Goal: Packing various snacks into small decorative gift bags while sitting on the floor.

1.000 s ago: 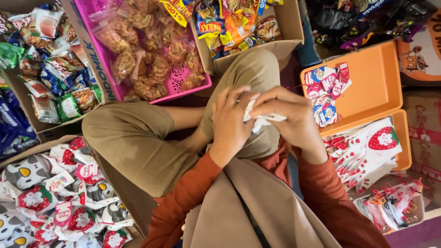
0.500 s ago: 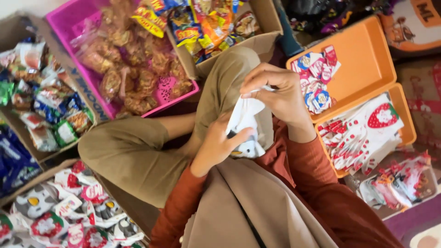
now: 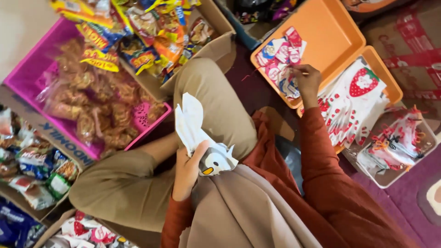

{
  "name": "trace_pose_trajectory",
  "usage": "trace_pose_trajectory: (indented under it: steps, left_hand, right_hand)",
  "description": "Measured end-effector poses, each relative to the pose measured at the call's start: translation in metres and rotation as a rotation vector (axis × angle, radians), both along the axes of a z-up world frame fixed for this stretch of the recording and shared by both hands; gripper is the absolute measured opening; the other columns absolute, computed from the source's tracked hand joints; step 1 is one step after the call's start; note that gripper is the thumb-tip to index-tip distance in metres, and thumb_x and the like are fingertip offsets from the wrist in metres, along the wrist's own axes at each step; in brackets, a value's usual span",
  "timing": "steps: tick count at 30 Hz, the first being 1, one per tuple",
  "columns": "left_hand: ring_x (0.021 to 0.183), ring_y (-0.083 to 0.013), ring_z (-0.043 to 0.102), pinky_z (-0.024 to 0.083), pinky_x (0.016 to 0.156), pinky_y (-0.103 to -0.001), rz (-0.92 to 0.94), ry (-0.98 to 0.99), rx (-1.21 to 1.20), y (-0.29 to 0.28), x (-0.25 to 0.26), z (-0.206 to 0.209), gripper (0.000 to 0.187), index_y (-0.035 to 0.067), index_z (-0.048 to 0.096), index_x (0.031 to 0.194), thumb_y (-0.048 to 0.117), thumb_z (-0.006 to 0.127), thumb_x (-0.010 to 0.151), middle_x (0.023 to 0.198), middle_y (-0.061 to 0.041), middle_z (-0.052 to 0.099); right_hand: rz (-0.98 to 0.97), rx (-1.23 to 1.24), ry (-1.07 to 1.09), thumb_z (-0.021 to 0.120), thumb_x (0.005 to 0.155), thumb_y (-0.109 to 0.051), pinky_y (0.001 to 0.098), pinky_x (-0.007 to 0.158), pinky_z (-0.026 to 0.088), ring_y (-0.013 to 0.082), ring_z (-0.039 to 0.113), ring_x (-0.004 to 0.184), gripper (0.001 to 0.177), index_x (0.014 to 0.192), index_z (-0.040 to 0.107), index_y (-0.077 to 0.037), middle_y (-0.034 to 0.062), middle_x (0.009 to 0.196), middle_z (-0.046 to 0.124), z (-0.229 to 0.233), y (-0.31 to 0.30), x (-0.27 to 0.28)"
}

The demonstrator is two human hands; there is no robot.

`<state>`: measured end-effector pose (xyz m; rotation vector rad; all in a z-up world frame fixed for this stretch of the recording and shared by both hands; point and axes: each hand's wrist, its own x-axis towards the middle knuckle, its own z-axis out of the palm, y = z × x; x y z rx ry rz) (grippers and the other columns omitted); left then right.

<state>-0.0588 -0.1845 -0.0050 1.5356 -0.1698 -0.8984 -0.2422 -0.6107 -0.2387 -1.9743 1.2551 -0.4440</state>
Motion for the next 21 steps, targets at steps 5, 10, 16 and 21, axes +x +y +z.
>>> trace_pose_trajectory:
  steps: [5, 10, 16, 21]
  left_hand:
    - [0.055, -0.0071, 0.048, 0.049, 0.062, -0.025, -0.039, -0.008, 0.025, -0.022, -0.002, -0.005, 0.038, 0.007, 0.067, 0.062, 0.022, 0.074, 0.096, 0.056, 0.002, 0.061]
    - [0.052, -0.0041, 0.043, 0.044, 0.054, -0.023, -0.06, -0.018, 0.043, -0.042, 0.0, 0.003, 0.043, 0.013, 0.061, 0.055, 0.022, 0.075, 0.094, 0.05, 0.007, 0.053]
    - [0.066, -0.0107, 0.056, 0.047, 0.062, -0.023, -0.079, 0.024, -0.003, -0.059, 0.002, -0.007, 0.024, -0.006, 0.07, 0.091, 0.017, 0.066, 0.094, 0.078, -0.005, 0.069]
    - [0.056, -0.0064, 0.042, 0.043, 0.057, -0.024, -0.121, -0.05, -0.045, -0.081, 0.014, 0.018, 0.044, 0.011, 0.058, 0.056, 0.02, 0.074, 0.096, 0.053, 0.005, 0.052]
  right_hand:
    - [-0.107, -0.167, 0.123, 0.081, 0.086, -0.015, 0.0337, 0.069, 0.06, 0.0254, 0.075, 0.079, 0.015, 0.1, 0.081, -0.021, 0.0053, 0.087, 0.075, -0.056, -0.044, -0.028]
    - [-0.079, -0.307, 0.191, 0.08, 0.088, -0.019, 0.0467, 0.072, 0.062, 0.0325, 0.075, 0.082, 0.013, 0.101, 0.08, -0.019, 0.0098, 0.087, 0.071, -0.034, -0.058, 0.028]
    - [0.115, -0.297, 0.322, 0.09, 0.082, -0.024, 0.0505, 0.099, 0.049, 0.0405, 0.058, 0.115, 0.071, 0.145, 0.059, -0.014, 0.0215, 0.132, 0.062, -0.004, -0.049, 0.082]
    - [0.182, -0.233, 0.276, 0.079, 0.09, -0.022, 0.049, 0.074, 0.06, 0.0319, 0.074, 0.087, 0.016, 0.106, 0.079, -0.02, 0.0052, 0.091, 0.072, -0.008, -0.034, 0.069]
